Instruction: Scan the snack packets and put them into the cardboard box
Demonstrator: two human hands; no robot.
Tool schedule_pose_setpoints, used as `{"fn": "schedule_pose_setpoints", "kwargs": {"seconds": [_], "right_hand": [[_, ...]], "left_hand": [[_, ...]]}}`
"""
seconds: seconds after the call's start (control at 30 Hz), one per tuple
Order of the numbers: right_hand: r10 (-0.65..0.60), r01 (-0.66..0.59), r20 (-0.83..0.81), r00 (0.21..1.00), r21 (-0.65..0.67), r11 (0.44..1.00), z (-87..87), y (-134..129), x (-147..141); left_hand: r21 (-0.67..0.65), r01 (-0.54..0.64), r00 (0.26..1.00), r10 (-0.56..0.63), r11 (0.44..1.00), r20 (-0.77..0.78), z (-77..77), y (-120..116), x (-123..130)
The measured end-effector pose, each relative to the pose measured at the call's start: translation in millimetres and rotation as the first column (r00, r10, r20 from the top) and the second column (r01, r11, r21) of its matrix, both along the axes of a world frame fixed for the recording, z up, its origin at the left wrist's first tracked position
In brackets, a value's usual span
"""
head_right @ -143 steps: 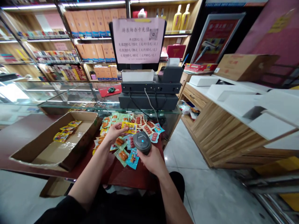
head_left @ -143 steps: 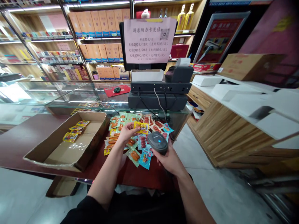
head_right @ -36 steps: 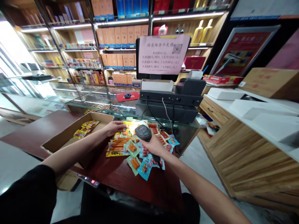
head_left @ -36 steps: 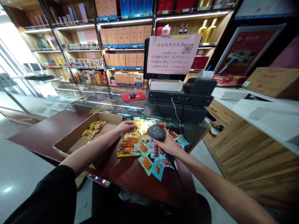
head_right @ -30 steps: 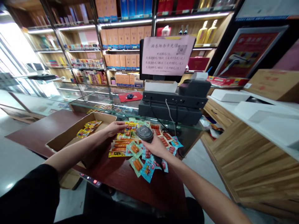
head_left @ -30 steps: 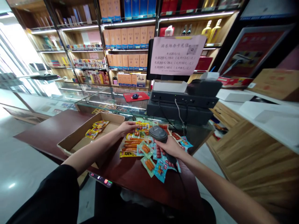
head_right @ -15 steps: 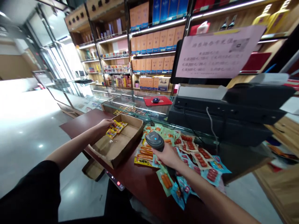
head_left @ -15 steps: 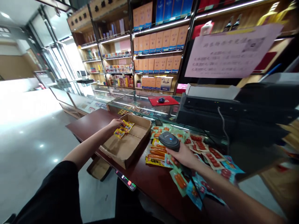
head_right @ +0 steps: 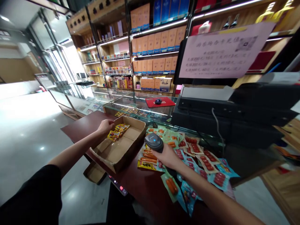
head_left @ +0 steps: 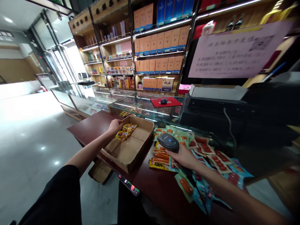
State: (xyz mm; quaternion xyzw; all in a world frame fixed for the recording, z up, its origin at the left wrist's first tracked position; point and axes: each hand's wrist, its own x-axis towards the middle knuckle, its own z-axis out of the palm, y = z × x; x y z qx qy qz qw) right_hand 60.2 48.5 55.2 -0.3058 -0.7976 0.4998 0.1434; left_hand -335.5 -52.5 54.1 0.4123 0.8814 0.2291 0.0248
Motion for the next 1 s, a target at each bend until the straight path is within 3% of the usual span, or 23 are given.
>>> {"fn": "schedule_pose_setpoints", "kwargs": {"seconds": [0.13, 0.23, 0.43, 0.6, 0.8, 0.9, 1.0], "right_hand": [[-0.078, 0.087, -0.075, 0.994, 0.126, 0.988, 5.1, 6.4, 19.5], [-0.140, 0.158, -0.123, 0.982, 0.149, 0.976, 6.2, 10.4, 45.5], [-0.266, 0.289, -0.153, 0.952, 0.157, 0.944, 9.0, 13.9, 116.1], [-0.423, 0.439, -0.123, 0.898, 0.165, 0.883, 11.1, 16.1, 176.8], [-0.540, 0.539, -0.015, 0.842, 0.077, 0.839, 4.5, 11.9, 227.6], [-0.568, 0.567, -0.006, 0.823, 0.068, 0.821, 0.0, 9.9, 241.2], [-0.581, 0.580, 0.001, 0.814, 0.069, 0.812, -5.0, 9.1, 249.9]], "left_hand": [[0.015, 0.131, 0.984, -0.129, 0.991, -0.121, 3.8, 23.5, 28.0], [0.003, 0.251, 0.959, -0.248, 0.968, -0.134, 5.0, 54.1, 70.0], [0.027, 0.532, 0.843, -0.527, 0.846, -0.107, 10.2, 123.5, 188.2], [0.047, 0.678, 0.734, -0.670, 0.734, -0.109, 1.2, 167.9, 289.7], [0.006, 0.855, 0.517, -0.850, 0.519, -0.105, -23.5, 180.7, 388.3], [-0.083, 0.899, 0.422, -0.901, 0.431, -0.103, -36.5, 178.6, 419.1], [-0.222, 0.899, 0.366, -0.926, 0.379, -0.097, -48.8, 178.0, 437.1]]}}
